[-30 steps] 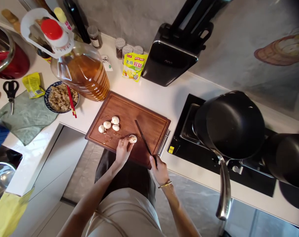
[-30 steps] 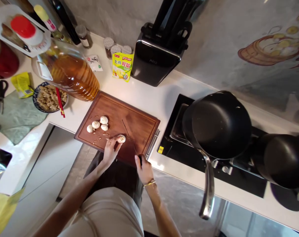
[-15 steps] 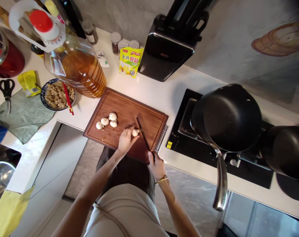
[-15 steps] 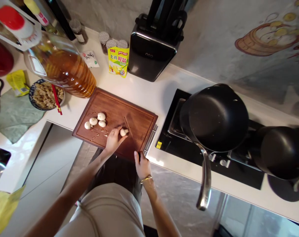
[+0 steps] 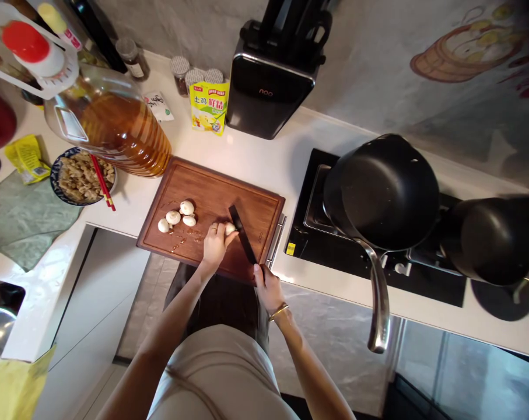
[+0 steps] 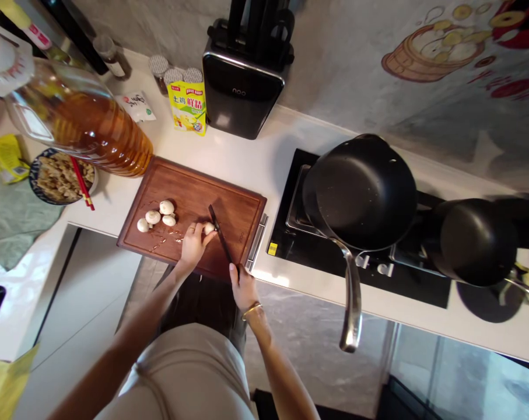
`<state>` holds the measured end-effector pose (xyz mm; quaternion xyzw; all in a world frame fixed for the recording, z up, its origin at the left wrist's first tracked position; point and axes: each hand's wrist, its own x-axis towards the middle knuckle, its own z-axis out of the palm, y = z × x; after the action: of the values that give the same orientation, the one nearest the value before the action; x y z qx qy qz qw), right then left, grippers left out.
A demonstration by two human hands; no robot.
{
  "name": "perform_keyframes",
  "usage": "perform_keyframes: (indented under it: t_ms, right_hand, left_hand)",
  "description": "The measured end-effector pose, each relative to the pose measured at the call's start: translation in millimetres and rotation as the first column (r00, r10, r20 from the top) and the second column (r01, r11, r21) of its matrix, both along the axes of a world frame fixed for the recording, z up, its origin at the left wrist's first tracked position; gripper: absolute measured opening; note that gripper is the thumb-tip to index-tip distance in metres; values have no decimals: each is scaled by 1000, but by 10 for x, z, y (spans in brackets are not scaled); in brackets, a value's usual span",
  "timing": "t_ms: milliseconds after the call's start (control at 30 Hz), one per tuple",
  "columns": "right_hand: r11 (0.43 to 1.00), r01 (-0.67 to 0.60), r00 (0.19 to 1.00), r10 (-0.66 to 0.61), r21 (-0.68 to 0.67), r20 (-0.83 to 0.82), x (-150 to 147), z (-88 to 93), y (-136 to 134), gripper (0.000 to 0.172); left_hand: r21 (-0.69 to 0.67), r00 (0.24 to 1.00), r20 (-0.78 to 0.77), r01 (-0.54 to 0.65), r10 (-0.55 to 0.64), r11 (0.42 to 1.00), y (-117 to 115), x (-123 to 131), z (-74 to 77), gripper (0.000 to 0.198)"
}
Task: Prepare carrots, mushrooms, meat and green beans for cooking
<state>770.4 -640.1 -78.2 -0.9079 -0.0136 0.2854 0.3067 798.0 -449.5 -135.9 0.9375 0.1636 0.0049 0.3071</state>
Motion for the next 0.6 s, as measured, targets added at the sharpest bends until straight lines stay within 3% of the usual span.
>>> perform_keyframes:
  t_ms: [267, 433, 600]
  right_hand:
    - [995, -76, 997, 75, -58, -18, 107, -145, 134, 51]
    - [989, -86, 996, 89, -117, 24, 154, -293, 261, 47]
    - [990, -78, 989, 92, -115, 118, 124, -153, 173, 51]
  left_hand:
    - [-8, 997, 78, 2, -1, 1000, 26, 7, -66, 38]
    - [-37, 997, 72, -3, 6, 999, 32, 1, 6, 37]
    - [-105, 990, 78, -107, 116, 989, 149, -76, 145, 33]
